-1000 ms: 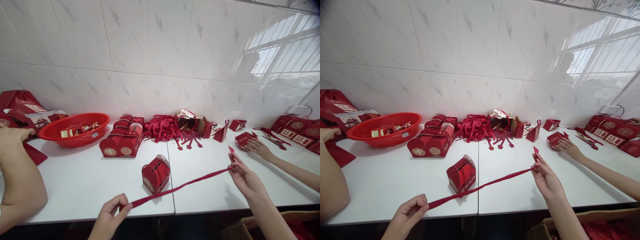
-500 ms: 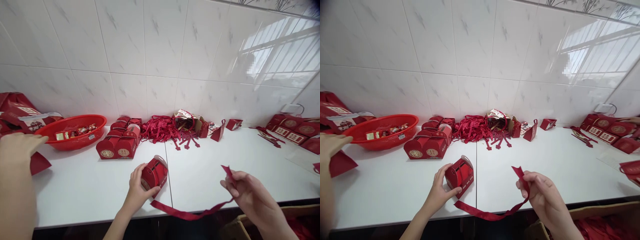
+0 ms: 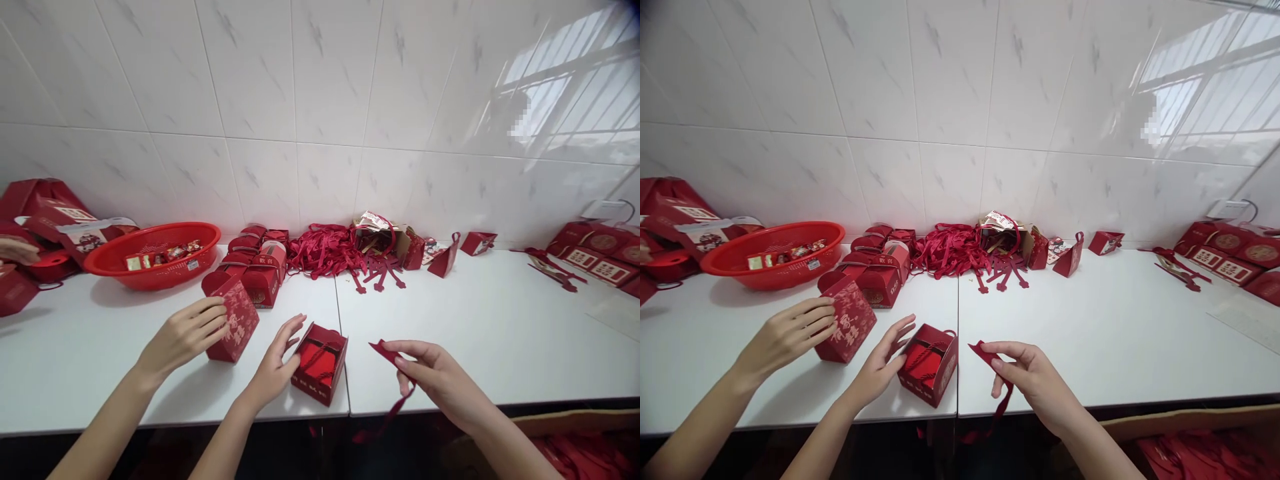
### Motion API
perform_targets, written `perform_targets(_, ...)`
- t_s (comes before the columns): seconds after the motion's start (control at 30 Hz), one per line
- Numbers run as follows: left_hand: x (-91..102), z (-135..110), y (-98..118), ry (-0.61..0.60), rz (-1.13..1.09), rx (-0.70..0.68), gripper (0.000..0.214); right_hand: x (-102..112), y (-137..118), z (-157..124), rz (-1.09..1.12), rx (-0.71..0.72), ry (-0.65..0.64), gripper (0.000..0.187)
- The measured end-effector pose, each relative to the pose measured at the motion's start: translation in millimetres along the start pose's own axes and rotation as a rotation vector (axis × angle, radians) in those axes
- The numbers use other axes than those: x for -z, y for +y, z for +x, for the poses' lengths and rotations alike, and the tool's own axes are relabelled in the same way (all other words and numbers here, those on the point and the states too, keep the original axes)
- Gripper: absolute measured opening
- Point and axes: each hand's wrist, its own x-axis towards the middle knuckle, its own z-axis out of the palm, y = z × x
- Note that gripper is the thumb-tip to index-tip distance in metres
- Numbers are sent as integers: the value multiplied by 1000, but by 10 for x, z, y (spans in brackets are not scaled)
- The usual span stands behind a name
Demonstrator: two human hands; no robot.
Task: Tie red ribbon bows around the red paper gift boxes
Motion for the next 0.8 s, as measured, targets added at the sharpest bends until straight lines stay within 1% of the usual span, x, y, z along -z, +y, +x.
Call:
perform_targets(0.07, -16, -18, 46, 76, 64, -58, 36, -45, 48, 28, 26, -18, -20, 39)
perform_targets(0.13, -34, -54, 96, 104, 163, -107, 22, -80, 86, 40, 50, -23, -32, 36)
perform_targets(0.17, -41, -75, 117, 103, 222, -119, 18, -94, 100, 43, 59, -22, -37, 35)
perform_targets(0.27, -49, -127, 155, 74, 413, -151, 17, -130, 129, 51, 69, -22, -51, 34)
perform_targets(0.37, -40, -150, 153, 25, 514, -212, 19, -165, 154, 70, 71, -42, -55, 35)
perform_targets(0.5, -31, -164, 144, 22, 547, -220, 22, -203, 187, 98, 102, -49, -79, 35)
perform_targets(0.67, -73, -193, 168, 12, 595, -216, 26, -214, 240, 125, 119, -38, -120, 34)
perform_targets(0.73, -63, -224, 184, -10, 582, -204, 23, -216, 262, 135, 114, -35, -130, 35)
perform_targets(0.8, -9, -275, 195, -22, 544, -178, 20, -220, 275, 140, 107, -32, -137, 35)
